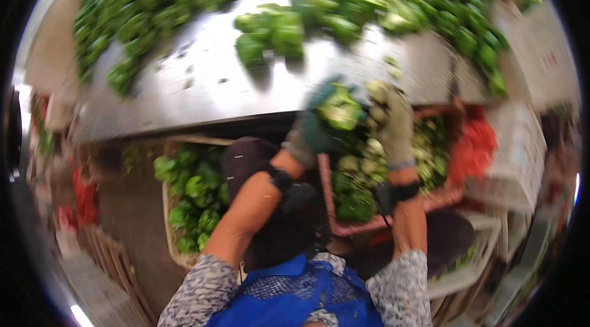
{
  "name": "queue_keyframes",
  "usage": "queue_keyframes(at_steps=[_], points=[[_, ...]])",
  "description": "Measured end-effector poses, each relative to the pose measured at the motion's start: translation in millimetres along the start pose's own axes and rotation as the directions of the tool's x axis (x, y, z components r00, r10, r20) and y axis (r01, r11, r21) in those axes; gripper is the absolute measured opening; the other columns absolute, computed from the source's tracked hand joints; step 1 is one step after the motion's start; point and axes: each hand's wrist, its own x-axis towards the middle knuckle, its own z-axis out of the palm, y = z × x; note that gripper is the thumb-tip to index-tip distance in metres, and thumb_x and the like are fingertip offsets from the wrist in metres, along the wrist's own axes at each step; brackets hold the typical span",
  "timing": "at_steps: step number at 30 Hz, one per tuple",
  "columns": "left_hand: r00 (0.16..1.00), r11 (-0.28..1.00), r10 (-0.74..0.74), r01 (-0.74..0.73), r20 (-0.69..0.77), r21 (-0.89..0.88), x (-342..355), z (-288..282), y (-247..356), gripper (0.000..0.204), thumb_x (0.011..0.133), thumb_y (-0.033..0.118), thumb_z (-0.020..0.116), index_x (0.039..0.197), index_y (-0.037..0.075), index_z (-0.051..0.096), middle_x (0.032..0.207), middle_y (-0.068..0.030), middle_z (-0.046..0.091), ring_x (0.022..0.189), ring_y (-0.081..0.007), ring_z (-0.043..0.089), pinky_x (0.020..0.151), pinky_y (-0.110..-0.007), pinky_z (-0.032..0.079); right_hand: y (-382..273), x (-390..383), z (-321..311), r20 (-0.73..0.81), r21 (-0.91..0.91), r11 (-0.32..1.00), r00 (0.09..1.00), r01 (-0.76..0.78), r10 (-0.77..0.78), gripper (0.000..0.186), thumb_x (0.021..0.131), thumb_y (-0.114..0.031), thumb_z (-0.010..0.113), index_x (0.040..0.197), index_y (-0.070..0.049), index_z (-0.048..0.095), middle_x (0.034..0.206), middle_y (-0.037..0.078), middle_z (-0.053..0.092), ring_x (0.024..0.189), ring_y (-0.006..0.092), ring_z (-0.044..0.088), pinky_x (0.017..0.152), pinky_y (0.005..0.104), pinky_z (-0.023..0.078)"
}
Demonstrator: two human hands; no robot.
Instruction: The person picks up green peppers from a metal table, pulls out the stems by hand, and breaks the peppers into pieces. They drop the pepper pieces and stems into a pink basket, repeating this process with several peppers.
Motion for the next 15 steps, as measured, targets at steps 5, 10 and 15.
queue_keyframes(at_steps=[5, 10, 15], points=[[0.993, 0.982, 0.070, -0.085, 0.090, 0.168, 25.7, 20.1, -32.6, 0.053, 0.097, 0.032, 0.060, 0.143, 0.008, 0.048, 0.133, -0.0208, 0.059, 0.115, -0.0392, 0.064, 0.094, -0.051, 0.057, -58.6, 0.3, -28.0, 0.263, -0.963, -0.163, 0.623, 0.213, -0.736, 0.038, 0.092, -0.034, 0.071, 0.117, -0.006, 0.067, 0.102, 0.019, 0.072, 0.087, 0.0264, 0.072, 0.076, 0.0379, 0.057], [0.907, 0.615, 0.250, -0.420, 0.340, 0.667, 38.9, 9.8, -55.5, 0.045, 0.098, 0.019, 0.061, 0.141, 0.012, 0.049, 0.145, -0.0170, 0.050, 0.130, -0.0347, 0.056, 0.103, -0.049, 0.052, -54.3, -56.6, -7.3, 0.355, -0.720, 0.426, 0.819, 0.547, -0.452, 0.022, 0.088, -0.016, 0.075, 0.106, -0.003, 0.074, 0.090, 0.009, 0.074, 0.082, 0.0138, 0.069, 0.074, 0.0295, 0.056], [0.991, 0.846, -0.045, -0.029, 0.126, 0.532, 34.2, 19.2, -72.7, 0.050, 0.102, 0.025, 0.051, 0.147, 0.005, 0.044, 0.144, -0.0175, 0.054, 0.129, -0.0266, 0.055, 0.113, -0.042, 0.041, -29.1, -64.4, -26.8, 0.476, -0.806, 0.038, 0.684, 0.591, -0.552, 0.015, 0.082, -0.022, 0.068, 0.090, -0.009, 0.067, 0.082, 0.017, 0.067, 0.076, 0.0367, 0.067, 0.067, 0.0470, 0.054]])
